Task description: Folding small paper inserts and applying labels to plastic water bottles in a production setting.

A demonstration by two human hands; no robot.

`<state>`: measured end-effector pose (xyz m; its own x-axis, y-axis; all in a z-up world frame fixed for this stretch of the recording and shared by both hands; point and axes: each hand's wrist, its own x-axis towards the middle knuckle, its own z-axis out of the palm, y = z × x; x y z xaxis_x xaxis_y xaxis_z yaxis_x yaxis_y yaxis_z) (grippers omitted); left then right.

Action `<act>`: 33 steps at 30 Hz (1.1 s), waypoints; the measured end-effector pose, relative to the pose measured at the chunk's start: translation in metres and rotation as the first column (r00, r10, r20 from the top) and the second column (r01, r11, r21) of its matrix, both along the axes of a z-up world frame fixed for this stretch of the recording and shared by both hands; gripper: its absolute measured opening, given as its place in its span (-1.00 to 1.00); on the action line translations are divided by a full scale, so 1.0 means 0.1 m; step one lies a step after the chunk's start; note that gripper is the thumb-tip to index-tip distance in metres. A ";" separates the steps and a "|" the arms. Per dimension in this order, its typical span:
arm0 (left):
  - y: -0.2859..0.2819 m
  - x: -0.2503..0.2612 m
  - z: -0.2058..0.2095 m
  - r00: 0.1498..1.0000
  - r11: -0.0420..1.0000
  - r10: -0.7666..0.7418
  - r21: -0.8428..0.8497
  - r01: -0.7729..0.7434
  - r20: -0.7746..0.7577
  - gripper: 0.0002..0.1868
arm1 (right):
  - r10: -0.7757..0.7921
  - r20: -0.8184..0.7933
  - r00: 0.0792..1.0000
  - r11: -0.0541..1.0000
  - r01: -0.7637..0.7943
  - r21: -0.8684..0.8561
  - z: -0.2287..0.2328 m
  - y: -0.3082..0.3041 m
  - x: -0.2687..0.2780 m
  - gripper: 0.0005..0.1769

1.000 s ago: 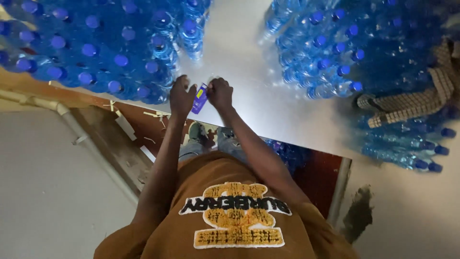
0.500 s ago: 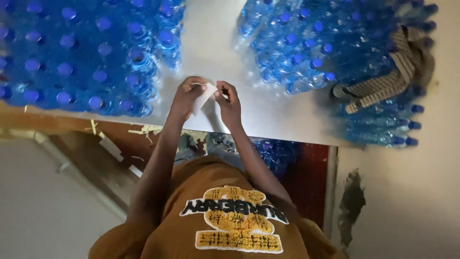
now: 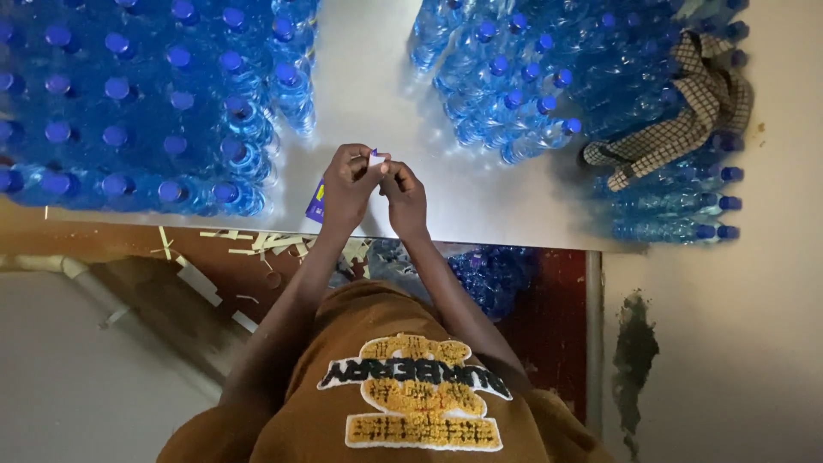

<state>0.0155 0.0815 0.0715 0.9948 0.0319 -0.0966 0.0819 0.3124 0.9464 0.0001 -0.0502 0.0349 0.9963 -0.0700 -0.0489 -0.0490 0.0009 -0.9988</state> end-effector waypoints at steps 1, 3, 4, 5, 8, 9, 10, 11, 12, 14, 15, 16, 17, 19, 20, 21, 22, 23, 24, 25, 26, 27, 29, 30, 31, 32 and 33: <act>0.02 -0.02 -0.11 1.000 1.000 0.005 0.000 -0.005 0.000 -0.67 | 0.005 0.000 1.000 1.000 -0.005 0.000 -0.01 0.02 -0.02 -0.89; 0.06 -0.02 -0.30 0.998 0.998 0.052 -0.037 -0.053 -0.020 -0.71 | -0.025 -0.073 0.997 0.999 0.028 0.042 -0.01 0.05 -0.01 -0.84; 0.09 0.01 -0.26 0.998 0.998 0.055 -0.038 -0.055 -0.015 -0.71 | -0.023 -0.067 0.997 0.999 0.026 0.042 -0.01 0.05 0.04 -0.84; 0.10 0.00 -0.23 0.999 0.998 0.052 -0.026 -0.053 -0.010 -0.74 | -0.047 -0.093 0.995 0.998 0.051 0.042 -0.02 0.04 0.03 -0.85; 0.18 -0.05 -0.02 0.999 0.999 0.051 -0.001 -0.051 -0.014 -0.83 | -0.094 -0.123 0.988 0.993 0.101 0.054 0.01 -0.01 0.02 -0.89; 0.21 -0.03 0.08 0.999 0.999 0.047 0.014 -0.046 -0.018 -0.88 | -0.120 -0.121 0.985 0.989 0.129 0.070 0.03 -0.03 0.05 -0.90; 0.22 -0.01 0.08 0.999 0.999 0.046 0.013 -0.046 -0.013 -0.88 | -0.121 -0.116 0.986 0.989 0.130 0.070 0.08 -0.05 0.07 -0.90; 0.22 -0.02 0.07 1.000 0.999 0.003 0.046 -0.002 -0.019 -0.89 | -0.109 -0.086 0.990 0.991 0.115 0.066 0.13 -0.08 0.05 -0.91; 0.22 -0.03 0.06 0.999 0.996 -0.040 0.079 0.042 -0.025 -0.90 | -0.097 -0.057 0.994 0.993 0.101 0.061 0.17 -0.10 0.04 -0.91; 0.21 -0.06 0.09 0.998 0.992 -0.067 0.107 0.069 -0.023 -0.90 | -0.083 -0.035 0.996 0.995 0.085 0.047 0.20 -0.11 0.01 -0.91; 0.20 -0.06 0.11 0.995 0.986 -0.094 0.137 0.095 -0.016 -0.89 | -0.070 -0.008 0.998 0.997 0.070 0.035 0.21 -0.11 0.01 -0.91; 0.19 -0.03 0.10 0.995 0.986 -0.098 0.136 0.099 -0.014 -0.89 | -0.074 -0.005 0.997 0.997 0.074 0.035 0.20 -0.11 0.03 -0.91; 0.19 -0.02 0.10 0.991 0.981 -0.128 0.140 0.131 -0.027 -0.89 | -0.062 0.010 0.998 0.995 0.061 0.079 0.18 -0.10 0.03 -0.91; 0.17 -0.02 0.04 0.987 0.976 -0.158 0.144 0.162 -0.039 -0.88 | -0.050 0.027 0.998 0.991 0.047 0.124 0.17 -0.08 0.01 -0.90; 0.16 -0.02 -0.02 0.988 0.978 -0.152 0.137 0.156 -0.040 -0.88 | -0.014 0.044 0.999 0.985 0.006 0.172 0.18 -0.06 0.00 -0.79; 0.13 -0.02 -0.07 0.988 0.980 -0.148 0.128 0.152 -0.040 -0.88 | 0.019 0.062 0.998 0.976 -0.032 0.216 0.19 -0.05 -0.01 -0.66; 0.14 0.00 -0.13 0.988 0.980 -0.151 0.127 0.155 -0.039 -0.88 | 0.016 0.064 0.998 0.976 -0.029 0.215 0.27 -0.04 -0.04 -0.66; 0.14 0.00 -0.18 0.985 0.980 -0.170 0.105 0.170 -0.014 -0.79 | 0.047 0.116 0.992 0.995 -0.057 0.088 0.35 -0.04 -0.08 -0.59; 0.15 0.01 -0.23 0.982 0.979 -0.188 0.083 0.186 0.011 -0.68 | 0.085 0.163 0.983 0.996 -0.079 -0.043 0.42 -0.03 -0.11 -0.51; 0.14 -0.01 -0.17 0.982 0.979 -0.189 0.082 0.188 0.006 -0.68 | 0.083 0.158 0.984 0.996 -0.077 -0.043 0.38 -0.03 -0.10 -0.51; 0.13 -0.03 -0.10 0.986 0.983 -0.167 0.071 0.168 -0.017 -0.79 | 0.024 0.144 0.989 1.000 -0.023 -0.005 0.34 -0.03 -0.10 -0.51; 0.13 -0.01 -0.03 0.989 0.988 -0.142 0.064 0.144 -0.033 -0.90 | -0.033 0.136 0.990 0.999 0.029 0.032 0.31 -0.01 -0.05 -0.51; 0.14 -0.03 0.01 0.988 0.986 -0.149 0.070 0.151 -0.031 -0.89 | -0.044 0.150 0.988 0.999 0.042 0.017 0.27 -0.01 -0.09 -0.53; 0.14 -0.03 0.02 0.987 0.984 -0.157 0.075 0.159 -0.032 -0.89 | -0.055 0.162 0.985 0.998 0.056 0.001 0.25 -0.01 -0.10 -0.54; 0.15 -0.03 0.02 0.987 0.985 -0.155 0.074 0.157 -0.036 -0.89 | -0.053 0.158 0.986 0.999 0.053 0.000 0.27 -0.01 -0.11 -0.54; 0.17 -0.02 0.02 0.986 0.981 -0.165 0.097 0.166 -0.018 -0.89 | -0.068 0.170 0.983 0.997 0.070 -0.008 0.28 0.00 -0.13 -0.57; 0.19 -0.01 0.02 0.985 0.977 -0.175 0.120 0.174 0.003 -0.88 | -0.082 0.184 0.979 0.996 0.087 -0.016 0.30 0.00 -0.13 -0.59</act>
